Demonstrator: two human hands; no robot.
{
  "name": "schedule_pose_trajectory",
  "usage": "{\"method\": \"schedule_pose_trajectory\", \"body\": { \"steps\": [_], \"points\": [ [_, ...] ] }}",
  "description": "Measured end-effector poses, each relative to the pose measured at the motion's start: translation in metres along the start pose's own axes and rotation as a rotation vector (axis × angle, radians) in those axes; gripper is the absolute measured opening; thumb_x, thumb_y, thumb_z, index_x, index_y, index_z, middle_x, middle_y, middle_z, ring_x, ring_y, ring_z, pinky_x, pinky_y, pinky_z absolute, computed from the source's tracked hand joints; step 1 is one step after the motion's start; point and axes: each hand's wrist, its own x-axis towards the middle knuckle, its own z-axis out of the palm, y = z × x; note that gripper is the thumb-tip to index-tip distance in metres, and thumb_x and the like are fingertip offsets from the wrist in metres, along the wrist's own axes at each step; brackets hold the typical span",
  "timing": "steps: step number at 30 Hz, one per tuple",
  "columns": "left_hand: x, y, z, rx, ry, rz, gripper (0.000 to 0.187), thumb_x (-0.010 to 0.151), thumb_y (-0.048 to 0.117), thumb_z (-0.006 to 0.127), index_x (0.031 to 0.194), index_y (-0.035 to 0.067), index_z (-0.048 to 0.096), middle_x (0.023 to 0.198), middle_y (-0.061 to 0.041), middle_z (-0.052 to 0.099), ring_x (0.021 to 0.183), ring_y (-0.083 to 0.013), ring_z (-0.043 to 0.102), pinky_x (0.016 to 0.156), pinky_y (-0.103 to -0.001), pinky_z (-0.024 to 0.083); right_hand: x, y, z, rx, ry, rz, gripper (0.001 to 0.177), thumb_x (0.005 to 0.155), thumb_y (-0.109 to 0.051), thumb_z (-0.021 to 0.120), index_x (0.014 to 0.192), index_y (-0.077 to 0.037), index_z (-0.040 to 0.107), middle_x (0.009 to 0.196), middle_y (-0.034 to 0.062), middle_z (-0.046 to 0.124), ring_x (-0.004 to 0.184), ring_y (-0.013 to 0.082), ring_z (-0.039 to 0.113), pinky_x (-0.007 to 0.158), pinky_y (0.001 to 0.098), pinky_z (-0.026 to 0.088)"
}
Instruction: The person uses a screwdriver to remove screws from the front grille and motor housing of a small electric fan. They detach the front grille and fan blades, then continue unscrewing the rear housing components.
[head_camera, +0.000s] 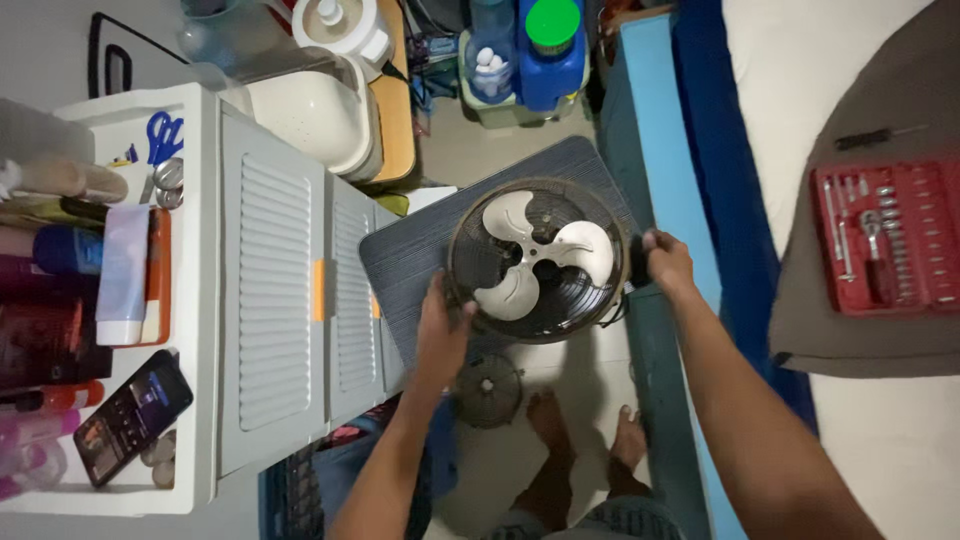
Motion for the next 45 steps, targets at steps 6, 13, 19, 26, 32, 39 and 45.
{"method": "schedule_pose_trajectory", "body": {
  "steps": [6, 13, 19, 26, 32, 39, 45],
  "points": [
    [0.023, -0.016, -0.006, -0.144, -0.193, -0.126, 0.065, 0.096, 0.023, 0.066, 0.152, 0.002, 0.039, 0.138, -0.021, 0.061, 0.125, -0.0347, 0.062, 0.102, -0.045, 0.049, -0.071, -0.103, -0.033, -0.060, -0.153, -0.014, 0.049, 0.101, -0.045, 0.062, 0.127, -0.003, 0.063, 0.126, 0.0203, 0.067, 0.118, 0.0341, 0.061, 0.098, 0.0445, 0.045],
    [0.017, -0.012, 0.004, -0.265, -0.070, -0.150, 0.064, 0.090, 0.017, 0.072, 0.146, 0.001, 0.044, 0.139, -0.020, 0.059, 0.128, -0.0333, 0.061, 0.107, -0.043, 0.049, -0.114, -0.129, -0.040, -0.558, -0.153, -0.201, 0.030, 0.097, -0.031, 0.064, 0.101, -0.005, 0.078, 0.089, 0.0217, 0.076, 0.087, 0.0406, 0.074, 0.083, 0.0481, 0.057],
    [0.009, -0.002, 0.004, -0.127, 0.042, -0.093, 0.070, 0.084, 0.014, 0.078, 0.147, 0.009, 0.046, 0.152, -0.020, 0.040, 0.137, -0.0406, 0.047, 0.112, -0.048, 0.042, -0.117, -0.129, -0.039, -0.605, -0.102, -0.118, 0.023, 0.091, -0.035, 0.073, 0.099, -0.014, 0.079, 0.086, 0.0171, 0.076, 0.085, 0.0372, 0.073, 0.078, 0.0484, 0.056],
    [0.003, 0.019, -0.007, 0.007, -0.010, -0.285, 0.079, 0.081, 0.019, 0.082, 0.149, 0.019, 0.044, 0.156, -0.020, 0.031, 0.141, -0.0440, 0.041, 0.110, -0.052, 0.040, -0.122, -0.109, -0.029, -0.544, -0.040, -0.143, 0.022, 0.091, -0.037, 0.073, 0.098, -0.018, 0.081, 0.083, 0.0128, 0.076, 0.079, 0.0335, 0.074, 0.074, 0.0483, 0.056],
    [0.104, 0.019, -0.013, -0.139, -0.011, 0.191, 0.066, 0.088, 0.007, 0.068, 0.149, 0.002, 0.042, 0.147, -0.027, 0.051, 0.136, -0.0415, 0.051, 0.113, -0.047, 0.041, -0.110, -0.083, -0.018, -0.424, 0.012, -0.112, 0.027, 0.095, -0.034, 0.070, 0.099, -0.008, 0.078, 0.081, 0.0152, 0.075, 0.075, 0.0318, 0.073, 0.068, 0.0459, 0.055],
    [0.151, 0.053, -0.010, 0.143, -0.190, 0.070, 0.054, 0.084, -0.006, 0.057, 0.132, 0.018, 0.065, 0.129, -0.017, 0.068, 0.125, -0.0423, 0.057, 0.107, -0.051, 0.045, -0.170, -0.082, 0.015, 0.168, -0.108, 0.321, 0.022, 0.096, -0.022, 0.066, 0.112, -0.009, 0.069, 0.085, 0.0093, 0.078, 0.065, 0.0206, 0.074, 0.052, 0.0354, 0.053],
    [0.133, 0.063, -0.019, 0.117, -0.086, 0.302, 0.054, 0.082, -0.008, 0.059, 0.131, 0.013, 0.066, 0.125, -0.022, 0.068, 0.115, -0.0453, 0.063, 0.099, -0.050, 0.052, -0.175, -0.078, 0.022, 0.029, -0.090, 0.233, 0.029, 0.091, -0.028, 0.076, 0.095, 0.000, 0.077, 0.083, 0.0077, 0.081, 0.063, 0.0175, 0.076, 0.055, 0.0324, 0.056]
  ]
}}
